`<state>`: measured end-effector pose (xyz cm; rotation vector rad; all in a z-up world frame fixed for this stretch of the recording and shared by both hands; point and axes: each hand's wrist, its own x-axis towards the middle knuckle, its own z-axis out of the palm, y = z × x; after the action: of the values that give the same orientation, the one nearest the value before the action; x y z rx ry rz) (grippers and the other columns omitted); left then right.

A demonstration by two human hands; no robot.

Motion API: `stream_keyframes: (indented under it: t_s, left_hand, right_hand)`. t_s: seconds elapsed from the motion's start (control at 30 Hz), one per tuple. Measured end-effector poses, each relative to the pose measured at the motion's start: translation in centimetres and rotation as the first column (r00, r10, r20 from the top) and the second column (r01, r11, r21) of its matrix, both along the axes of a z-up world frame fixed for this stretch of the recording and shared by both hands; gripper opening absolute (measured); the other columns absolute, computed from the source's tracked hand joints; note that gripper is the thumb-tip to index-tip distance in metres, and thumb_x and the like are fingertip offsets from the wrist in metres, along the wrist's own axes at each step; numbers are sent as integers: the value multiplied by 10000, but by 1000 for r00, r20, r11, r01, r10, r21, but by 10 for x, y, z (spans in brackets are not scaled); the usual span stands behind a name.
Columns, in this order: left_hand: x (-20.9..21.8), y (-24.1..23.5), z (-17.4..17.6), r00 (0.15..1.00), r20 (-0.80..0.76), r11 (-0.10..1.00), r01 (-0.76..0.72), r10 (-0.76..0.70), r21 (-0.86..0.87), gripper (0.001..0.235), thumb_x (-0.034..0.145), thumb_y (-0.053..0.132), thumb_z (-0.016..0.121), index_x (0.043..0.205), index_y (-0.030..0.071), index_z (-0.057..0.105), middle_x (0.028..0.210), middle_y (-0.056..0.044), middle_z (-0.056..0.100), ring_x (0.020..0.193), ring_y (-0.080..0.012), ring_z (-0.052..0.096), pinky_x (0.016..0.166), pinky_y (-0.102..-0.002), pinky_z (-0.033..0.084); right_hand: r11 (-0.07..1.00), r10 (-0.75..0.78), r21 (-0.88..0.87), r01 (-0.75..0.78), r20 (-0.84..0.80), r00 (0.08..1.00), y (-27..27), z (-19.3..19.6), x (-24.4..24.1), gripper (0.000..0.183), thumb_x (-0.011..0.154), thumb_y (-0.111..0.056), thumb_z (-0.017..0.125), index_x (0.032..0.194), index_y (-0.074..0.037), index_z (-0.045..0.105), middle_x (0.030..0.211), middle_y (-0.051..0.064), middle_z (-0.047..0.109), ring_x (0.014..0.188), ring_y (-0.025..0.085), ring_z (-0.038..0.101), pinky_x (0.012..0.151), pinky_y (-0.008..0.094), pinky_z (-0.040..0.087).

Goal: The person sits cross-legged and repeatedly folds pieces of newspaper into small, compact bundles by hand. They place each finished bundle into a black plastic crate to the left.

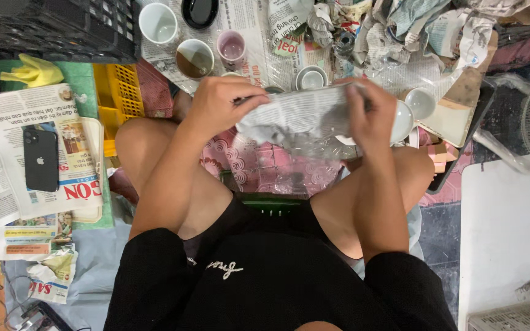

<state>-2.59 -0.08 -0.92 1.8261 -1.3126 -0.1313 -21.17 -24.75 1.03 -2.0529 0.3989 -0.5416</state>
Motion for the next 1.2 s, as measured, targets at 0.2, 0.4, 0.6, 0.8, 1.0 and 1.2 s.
stream_keyframes:
  t_s: [0.2, 0.4, 0.6, 0.8, 1.0, 1.2]
  left_hand:
    - [-4, 9, 27, 972, 227, 995, -42, 62, -94, 239, 912, 325, 831, 969, 97, 793, 902, -63, 765, 760, -187, 705, 669, -345, 547]
    - [-45, -19, 33, 991, -104, 996, 76, -81, -46, 289, 909, 274, 818, 1072, 40, 771, 923, -112, 758, 732, -239, 727, 635, -339, 550]
    - [-45, -20, 19, 997, -70, 995, 24, -30, -93, 190, 931, 198, 825, 1005, 36, 759, 894, -127, 740, 750, -297, 713, 657, -366, 547]
    - [-45, -22, 20, 998, -62, 991, 16, -24, -133, 150, 925, 158, 827, 973, 33, 760, 858, -110, 727, 718, -267, 697, 632, -347, 526]
    - [-37, -23, 15, 1000, -14, 993, 25, -27, -115, 147, 917, 173, 844, 901, 58, 755, 793, -90, 711, 653, -237, 674, 573, -332, 493]
    - [-25, -14, 6, 993, -64, 995, 104, -103, 12, 225, 891, 217, 855, 810, 47, 731, 702, -101, 671, 586, -254, 634, 542, -347, 461]
  right_hand:
    - [971, 13, -237, 14, 108, 994, -10, 6, -13, 165, 1063, 40, 638, 1170, -25, 746, 1053, 127, 768, 884, 156, 711, 791, 290, 545]
    - [941, 255, -234, -244, 18, 967, 24, 9, -6, 248, 951, 63, 668, 1157, -51, 746, 948, 125, 746, 741, 152, 670, 664, 291, 512]
    - [954, 293, -104, -281, 124, 948, 31, 17, 3, 247, 977, 41, 680, 1215, -25, 697, 1082, 125, 741, 939, 218, 738, 812, 329, 564]
    - [945, 302, -146, -292, 47, 952, 34, 7, 5, 183, 944, 35, 712, 1108, -40, 737, 1010, 133, 753, 721, 197, 699, 656, 301, 534]
    - [960, 174, -224, -171, -6, 985, 15, 8, -2, 198, 954, 47, 694, 1110, -57, 759, 927, 124, 744, 718, 207, 697, 679, 311, 539]
    - [972, 108, -210, -105, 2, 994, -1, 2, -5, 180, 973, 38, 712, 1113, -64, 759, 903, 121, 731, 723, 201, 687, 680, 310, 531]
